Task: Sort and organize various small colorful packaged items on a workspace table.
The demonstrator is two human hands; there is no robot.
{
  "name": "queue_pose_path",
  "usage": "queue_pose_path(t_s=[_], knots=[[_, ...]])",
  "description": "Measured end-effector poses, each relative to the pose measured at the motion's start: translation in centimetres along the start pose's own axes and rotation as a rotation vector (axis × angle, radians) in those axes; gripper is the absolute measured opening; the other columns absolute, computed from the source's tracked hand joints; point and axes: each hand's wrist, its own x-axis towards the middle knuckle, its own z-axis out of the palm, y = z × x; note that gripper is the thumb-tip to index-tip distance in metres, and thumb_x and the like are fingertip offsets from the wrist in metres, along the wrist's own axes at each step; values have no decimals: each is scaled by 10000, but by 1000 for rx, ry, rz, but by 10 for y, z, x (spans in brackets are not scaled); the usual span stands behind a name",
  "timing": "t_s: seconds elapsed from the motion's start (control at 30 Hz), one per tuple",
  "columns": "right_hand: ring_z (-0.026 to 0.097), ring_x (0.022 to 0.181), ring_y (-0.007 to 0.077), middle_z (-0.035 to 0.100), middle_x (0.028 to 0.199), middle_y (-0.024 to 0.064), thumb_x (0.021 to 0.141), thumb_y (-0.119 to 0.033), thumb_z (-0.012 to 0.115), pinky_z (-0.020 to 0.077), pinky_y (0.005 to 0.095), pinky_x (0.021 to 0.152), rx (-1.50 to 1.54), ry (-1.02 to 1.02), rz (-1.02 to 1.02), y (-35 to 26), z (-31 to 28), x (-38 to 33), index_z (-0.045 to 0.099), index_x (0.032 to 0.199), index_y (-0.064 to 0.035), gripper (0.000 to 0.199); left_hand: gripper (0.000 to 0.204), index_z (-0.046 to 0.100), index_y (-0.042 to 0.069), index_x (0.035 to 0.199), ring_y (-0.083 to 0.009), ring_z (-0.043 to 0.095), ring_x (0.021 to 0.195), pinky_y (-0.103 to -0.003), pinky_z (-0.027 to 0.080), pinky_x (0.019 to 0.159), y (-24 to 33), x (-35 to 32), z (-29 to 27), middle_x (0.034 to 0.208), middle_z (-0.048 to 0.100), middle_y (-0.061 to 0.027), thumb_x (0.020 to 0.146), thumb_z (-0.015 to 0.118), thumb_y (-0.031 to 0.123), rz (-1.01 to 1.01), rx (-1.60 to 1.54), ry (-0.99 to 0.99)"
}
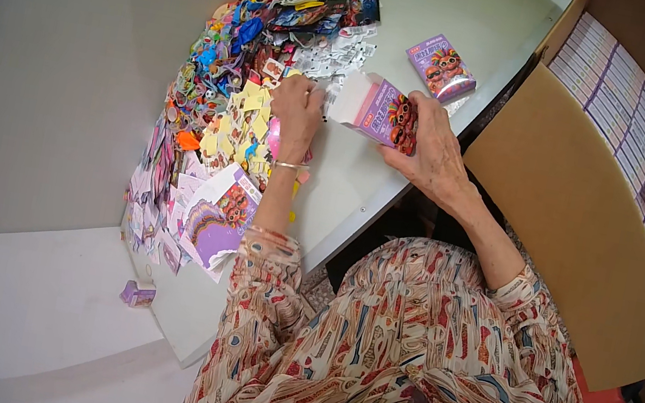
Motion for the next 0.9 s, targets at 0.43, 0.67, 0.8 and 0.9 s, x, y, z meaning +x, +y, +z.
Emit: queue_pose_path(t_s=[0.43,0.67,0.8,0.9], knots=[[446,1172,410,437,1277,221,674,-100,784,419,449,984,-229,-10,-82,-18,8,-1,329,1351,22,825,142,694,75,914,-319,496,1078,-457,372,904,75,-36,-54,1153,586,-118,813,677,174,39,-318,-51],[445,1177,407,439,1282,214,683,-101,776,416,439,992,-218,-44,-58,-12,8,-1,334,1351,19,810,183,670,27,984,-273,584,969,-366,446,847,82,-30,-75,1045,643,-119,833,679,130,-164,-593,-153],[447,1183,399,449,1273,217,717,-142,757,411,431,999,-180,-38,-38,-13,6,-1,356,1335,24,755,187,658,11,993,-222,645,834,-310,497,755,56,-35,-76,927,677,-115,832,691,100,-375,-856,-117],[479,1163,378,475,1256,216,734,-183,755,422,418,985,-152,-22,-18,-9,5,1,372,1324,33,736,233,661,19,997,-244,617,908,-330,496,766,18,-35,-84,975,669,-115,814,716,150,-282,-713,-96]])
